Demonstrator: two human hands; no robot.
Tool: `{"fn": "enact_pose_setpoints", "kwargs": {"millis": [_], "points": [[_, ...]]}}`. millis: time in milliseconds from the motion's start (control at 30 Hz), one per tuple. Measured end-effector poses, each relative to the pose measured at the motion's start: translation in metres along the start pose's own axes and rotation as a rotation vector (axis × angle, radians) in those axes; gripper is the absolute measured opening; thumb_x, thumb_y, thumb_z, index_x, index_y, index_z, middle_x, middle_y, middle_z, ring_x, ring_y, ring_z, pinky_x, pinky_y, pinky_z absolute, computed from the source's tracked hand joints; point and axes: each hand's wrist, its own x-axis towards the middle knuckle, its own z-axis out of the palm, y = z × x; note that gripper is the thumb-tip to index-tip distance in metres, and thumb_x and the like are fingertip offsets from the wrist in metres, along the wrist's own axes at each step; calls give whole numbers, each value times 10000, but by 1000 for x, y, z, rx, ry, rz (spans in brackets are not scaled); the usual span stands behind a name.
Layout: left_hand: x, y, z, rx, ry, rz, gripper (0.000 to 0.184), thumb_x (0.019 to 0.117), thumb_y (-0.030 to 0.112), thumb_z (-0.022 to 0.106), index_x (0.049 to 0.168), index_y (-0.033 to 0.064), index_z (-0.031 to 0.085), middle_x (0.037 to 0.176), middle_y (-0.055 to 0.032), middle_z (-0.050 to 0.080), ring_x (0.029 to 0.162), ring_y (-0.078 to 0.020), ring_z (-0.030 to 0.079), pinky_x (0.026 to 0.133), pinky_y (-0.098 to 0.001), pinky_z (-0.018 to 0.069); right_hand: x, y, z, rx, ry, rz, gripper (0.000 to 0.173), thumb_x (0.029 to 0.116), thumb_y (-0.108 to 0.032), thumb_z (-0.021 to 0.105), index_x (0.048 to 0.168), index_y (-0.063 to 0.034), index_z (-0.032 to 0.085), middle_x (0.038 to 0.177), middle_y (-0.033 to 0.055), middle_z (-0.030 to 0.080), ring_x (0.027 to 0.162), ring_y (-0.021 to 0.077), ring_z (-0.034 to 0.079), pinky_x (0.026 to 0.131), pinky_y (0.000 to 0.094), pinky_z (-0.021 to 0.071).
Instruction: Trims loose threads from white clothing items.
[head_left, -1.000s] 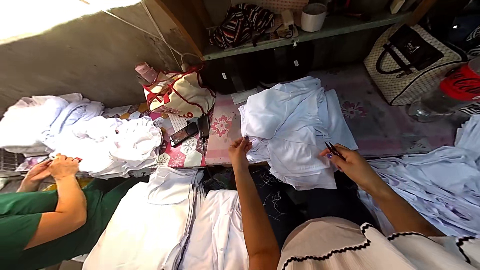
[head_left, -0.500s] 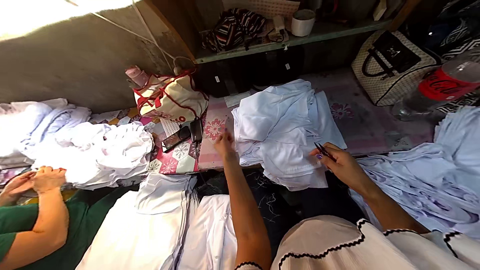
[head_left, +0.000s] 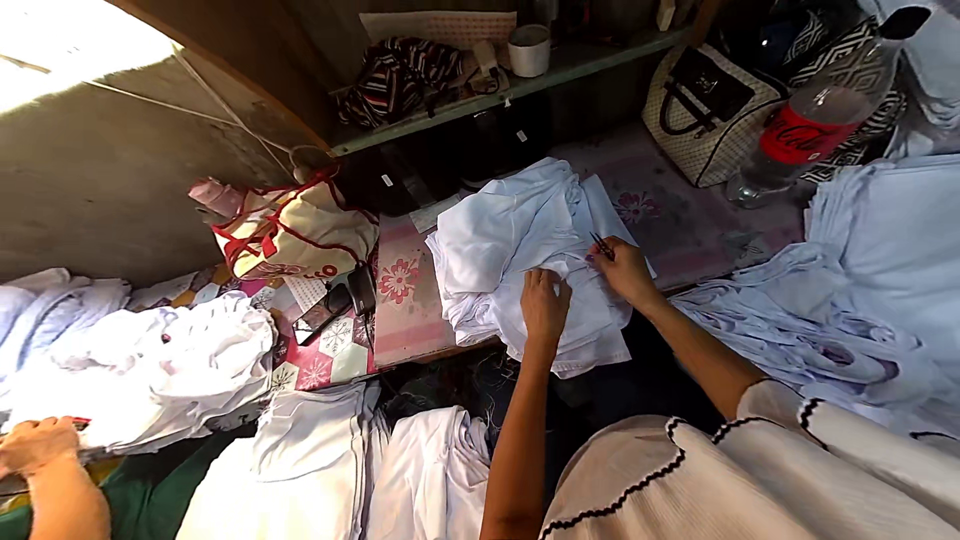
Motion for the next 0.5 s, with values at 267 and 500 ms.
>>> {"fn": "enact_pose_setpoints", "kwargs": {"millis": [267, 500], "points": [[-44, 28, -79, 258, -649, -240, 310, 999, 266, 618, 1081, -12, 730, 1116, -225, 710, 1103, -407, 669, 939, -637, 493, 9, 19, -4, -40, -192, -6, 344, 921, -239, 781, 1080, 55, 700, 1125, 225, 674, 1033, 370, 645, 930, 572, 500], [3, 32, -35, 205, -218, -212, 375, 1012, 283, 627, 1142, -61, 703, 1208, -246, 672, 1195, -389, 626, 1001, -528, 500, -21, -3, 4, -109, -158, -63, 476, 917, -280, 776, 1254, 17, 619, 1181, 233, 657, 1012, 397, 663, 865, 607, 526]]}}
